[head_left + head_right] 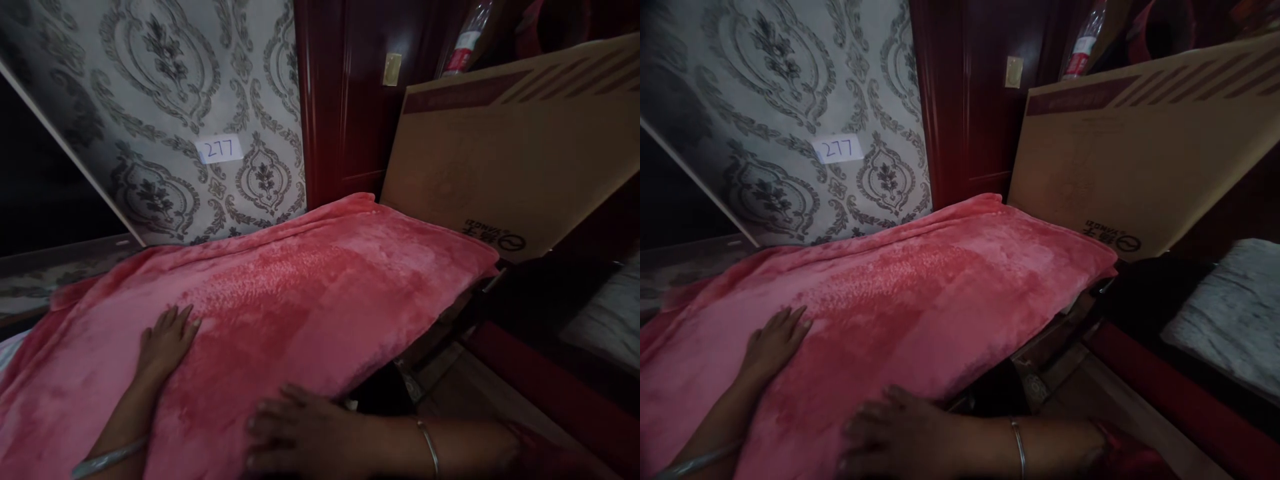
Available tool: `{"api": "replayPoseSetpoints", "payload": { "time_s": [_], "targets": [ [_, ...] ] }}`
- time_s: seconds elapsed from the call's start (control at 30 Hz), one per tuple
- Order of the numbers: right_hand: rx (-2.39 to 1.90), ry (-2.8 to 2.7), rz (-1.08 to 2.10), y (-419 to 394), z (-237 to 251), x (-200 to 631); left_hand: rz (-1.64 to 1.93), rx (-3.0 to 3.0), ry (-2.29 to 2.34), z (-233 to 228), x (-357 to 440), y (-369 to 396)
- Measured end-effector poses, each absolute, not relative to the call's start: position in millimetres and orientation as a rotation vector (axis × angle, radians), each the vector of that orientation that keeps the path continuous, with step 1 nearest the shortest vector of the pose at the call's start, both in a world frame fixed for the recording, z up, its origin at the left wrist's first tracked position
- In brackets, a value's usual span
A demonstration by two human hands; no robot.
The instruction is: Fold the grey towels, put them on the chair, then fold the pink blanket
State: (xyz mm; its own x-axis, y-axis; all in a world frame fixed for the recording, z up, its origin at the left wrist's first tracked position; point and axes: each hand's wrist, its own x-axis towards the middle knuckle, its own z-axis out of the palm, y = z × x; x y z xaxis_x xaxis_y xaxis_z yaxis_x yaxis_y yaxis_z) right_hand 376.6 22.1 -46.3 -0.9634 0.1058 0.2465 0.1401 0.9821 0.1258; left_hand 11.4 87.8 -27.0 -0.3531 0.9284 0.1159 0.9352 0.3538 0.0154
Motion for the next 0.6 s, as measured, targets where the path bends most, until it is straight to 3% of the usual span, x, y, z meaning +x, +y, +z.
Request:
{"api": "replayPoseSetpoints", "payload": {
  "time_s": [0.07, 0.13, 0.23, 0.37, 0.47, 0.6],
  "targets": [
    [-0.069, -2.827, -0.131, 40, -40, 373, -0.112, -1.735, -2.507, -27, 12, 87],
    [-0.227, -2.709, 0.064, 86, -34, 381, -0.102, -1.741, -2.511, -26, 12, 86],
    [-0.837, -2.387, 0.229, 182, -30, 414, -0.097, -1.749, -2.515, -26, 11, 86],
    [-1.545, -2.108, 0.201, 282, -32, 477, -0.119, -1.745, -2.514, -27, 10, 86],
    [-1.850, -2.090, 0.182, 309, -40, 508, -0.144, -1.729, -2.512, -27, 10, 87],
    [-1.911, -2.149, 0.213, 314, -50, 513, -0.155, -1.722, -2.519, -25, 13, 85]
  ]
}}
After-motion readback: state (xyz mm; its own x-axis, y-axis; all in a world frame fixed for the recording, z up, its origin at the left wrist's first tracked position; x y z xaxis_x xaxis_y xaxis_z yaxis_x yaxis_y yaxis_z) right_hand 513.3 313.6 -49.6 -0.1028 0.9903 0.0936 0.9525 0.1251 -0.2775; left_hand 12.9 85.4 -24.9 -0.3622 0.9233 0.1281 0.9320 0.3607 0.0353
